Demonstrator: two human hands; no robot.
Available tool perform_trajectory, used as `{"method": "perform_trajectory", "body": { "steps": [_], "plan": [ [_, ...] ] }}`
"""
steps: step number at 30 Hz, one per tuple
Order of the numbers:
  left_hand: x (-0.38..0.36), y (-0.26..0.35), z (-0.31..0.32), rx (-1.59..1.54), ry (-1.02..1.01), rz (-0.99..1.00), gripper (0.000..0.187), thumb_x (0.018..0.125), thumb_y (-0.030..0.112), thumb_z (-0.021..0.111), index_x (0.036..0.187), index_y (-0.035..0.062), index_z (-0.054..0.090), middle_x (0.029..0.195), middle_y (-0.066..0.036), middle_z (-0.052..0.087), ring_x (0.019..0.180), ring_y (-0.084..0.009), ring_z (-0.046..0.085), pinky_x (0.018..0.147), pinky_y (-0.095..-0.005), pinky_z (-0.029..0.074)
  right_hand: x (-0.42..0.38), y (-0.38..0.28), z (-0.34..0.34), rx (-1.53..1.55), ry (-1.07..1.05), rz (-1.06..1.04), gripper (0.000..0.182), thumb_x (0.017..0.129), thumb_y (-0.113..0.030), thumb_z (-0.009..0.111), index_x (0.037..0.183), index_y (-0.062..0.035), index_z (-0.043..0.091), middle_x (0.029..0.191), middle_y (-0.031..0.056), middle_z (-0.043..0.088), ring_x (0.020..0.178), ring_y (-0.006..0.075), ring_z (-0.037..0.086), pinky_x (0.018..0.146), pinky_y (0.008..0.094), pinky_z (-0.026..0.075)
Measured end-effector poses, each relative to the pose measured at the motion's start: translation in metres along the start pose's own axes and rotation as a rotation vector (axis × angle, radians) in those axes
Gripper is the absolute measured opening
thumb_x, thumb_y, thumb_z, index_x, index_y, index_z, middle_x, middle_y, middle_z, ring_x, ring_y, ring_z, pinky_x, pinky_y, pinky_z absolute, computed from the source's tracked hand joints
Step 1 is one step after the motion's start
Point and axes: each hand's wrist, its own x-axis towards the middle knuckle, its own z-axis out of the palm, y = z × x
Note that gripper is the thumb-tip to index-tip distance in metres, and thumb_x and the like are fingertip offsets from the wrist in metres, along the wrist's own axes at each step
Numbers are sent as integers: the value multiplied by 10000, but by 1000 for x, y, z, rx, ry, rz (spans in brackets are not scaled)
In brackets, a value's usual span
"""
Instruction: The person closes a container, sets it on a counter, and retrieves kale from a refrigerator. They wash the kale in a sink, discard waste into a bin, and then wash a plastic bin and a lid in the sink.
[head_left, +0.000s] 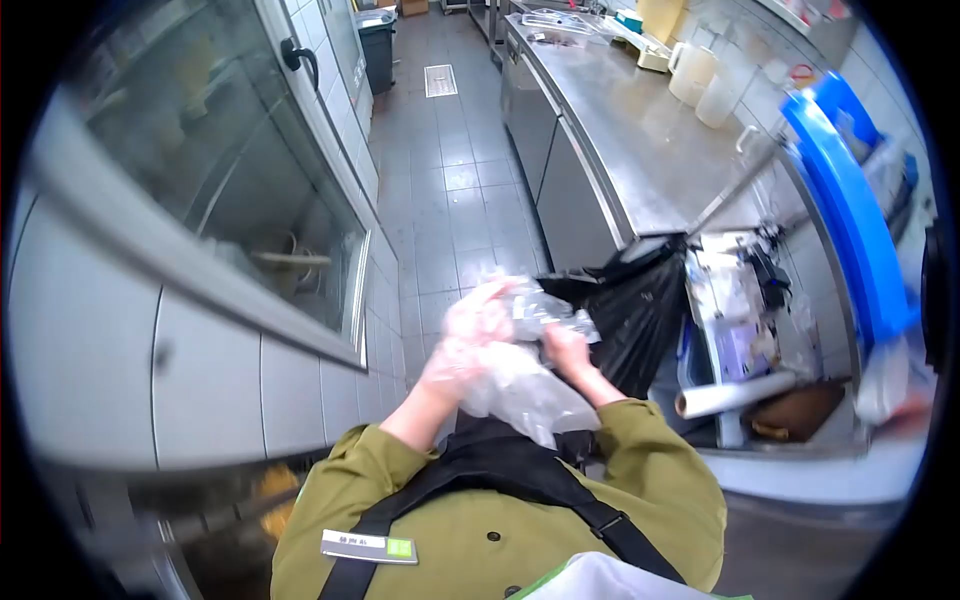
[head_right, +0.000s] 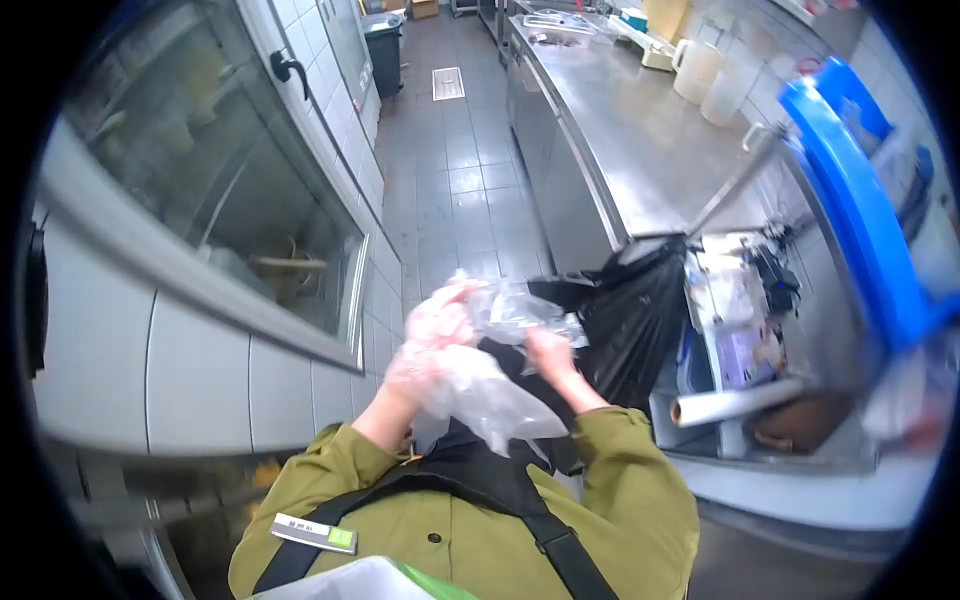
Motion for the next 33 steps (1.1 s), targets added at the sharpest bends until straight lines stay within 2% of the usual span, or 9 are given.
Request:
{"method": "perform_trajectory", "body": {
  "steps": [2,14,19,24,25,27,28,31,33],
  "plan": [
    [82,44,2,-37,6,-135,140,840,151,515,871,24,563,444,71,306,358,-48,293,347,-212,253,64,46,21,-42,4,3,38,721,-82,505,691,-67,487,549,120,504,499,285,542,443,389,423],
    [538,444,-50,-205,37,751,254,841,102,482,1088,46,497,524,54,321,402,-41,325,361,-186,321,652,168,304,308,76,-274,59,563,-81,558,608,-46,571,629,144,570,603,321,574,515,420,454],
    [694,592,-88,-295,97,734,205,862,136,478,1042,60,537,490,68,282,382,-36,294,368,-183,313,837,246,400,124,-63,-338,217,663,-64,508,875,-50,555,688,113,584,579,287,575,497,384,459],
    [915,737,-63,-414,43,672,130,870,174,476,836,100,577,407,68,233,313,-59,235,312,-193,246,998,391,436,44,-86,-89,60,679,-80,525,713,-62,477,612,128,531,558,321,547,467,421,422],
    [971,759,-48,-287,156,678,121,878,168,456,889,92,550,406,65,218,306,-61,220,312,-202,239,1031,425,444,-21,-124,-64,184,672,-59,511,853,-57,549,675,101,577,593,275,576,509,387,455],
    [1092,802,-48,-477,-239,377,132,884,180,449,920,73,519,407,64,219,301,-61,220,311,-217,235,1093,484,460,-85,-111,35,183,654,-50,531,836,-61,542,705,113,581,601,286,575,524,402,455],
    [1130,821,-23,-275,4,467,196,894,145,428,716,114,503,442,74,199,349,-42,190,326,-198,178,1126,512,476,-95,-86,73,174,657,-56,538,831,-56,538,696,111,573,597,284,575,528,399,458],
    [1255,892,-51,-389,-455,392,288,902,143,416,614,132,412,441,74,194,346,-48,174,332,-198,171,1239,591,527,-158,-106,101,170,669,-64,538,839,-50,533,680,108,563,597,284,574,529,397,462],
    [1293,943,-44,-562,-285,485,440,912,150,395,499,163,246,430,71,166,351,-57,142,338,-215,144,1331,623,563,-165,-107,41,142,702,-74,519,841,-47,527,678,109,557,601,283,575,515,383,461]
  ]
}}
